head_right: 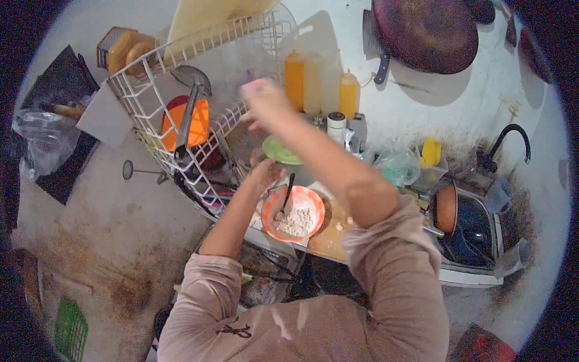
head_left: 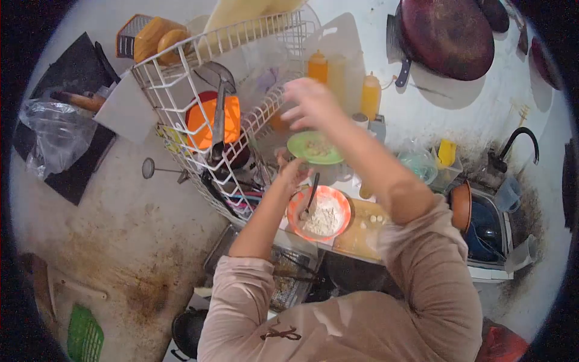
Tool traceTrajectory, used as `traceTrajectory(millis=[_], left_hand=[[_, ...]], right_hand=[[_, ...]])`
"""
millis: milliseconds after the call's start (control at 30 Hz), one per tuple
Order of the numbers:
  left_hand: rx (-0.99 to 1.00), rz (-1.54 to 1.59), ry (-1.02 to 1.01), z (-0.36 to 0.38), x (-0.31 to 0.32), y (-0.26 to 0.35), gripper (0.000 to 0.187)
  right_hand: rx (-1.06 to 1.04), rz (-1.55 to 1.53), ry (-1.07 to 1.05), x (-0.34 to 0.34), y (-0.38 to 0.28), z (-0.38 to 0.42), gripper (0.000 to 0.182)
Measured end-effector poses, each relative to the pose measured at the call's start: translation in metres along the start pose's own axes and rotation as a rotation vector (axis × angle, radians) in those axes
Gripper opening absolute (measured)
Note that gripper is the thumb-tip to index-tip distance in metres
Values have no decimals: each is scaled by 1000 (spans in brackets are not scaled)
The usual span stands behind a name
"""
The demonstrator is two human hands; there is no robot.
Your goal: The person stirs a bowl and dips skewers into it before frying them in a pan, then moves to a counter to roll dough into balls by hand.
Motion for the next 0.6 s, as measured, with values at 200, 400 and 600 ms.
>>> traceTrajectory(millis=[200,400,600], left_hand=[[63,83,176,42,16,30,75],[800,-213,516,120,49,66,56],[1119,-665,-546,267,263,-2,27]], right_hand=[[-47,128,244,-144,0,82,29],[-286,510,282,-273,38,181,25],[-114,810,379,-344,92,281,7]])
Point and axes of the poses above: each hand's wrist, its own z-axis away from the middle knuckle, its own x-axis out of the palm, y = z × x, the point moved 8 cm from there along -z, towards the middle knuckle, and after that the axes turned 1 degree about -z, right-handed, at the moved point
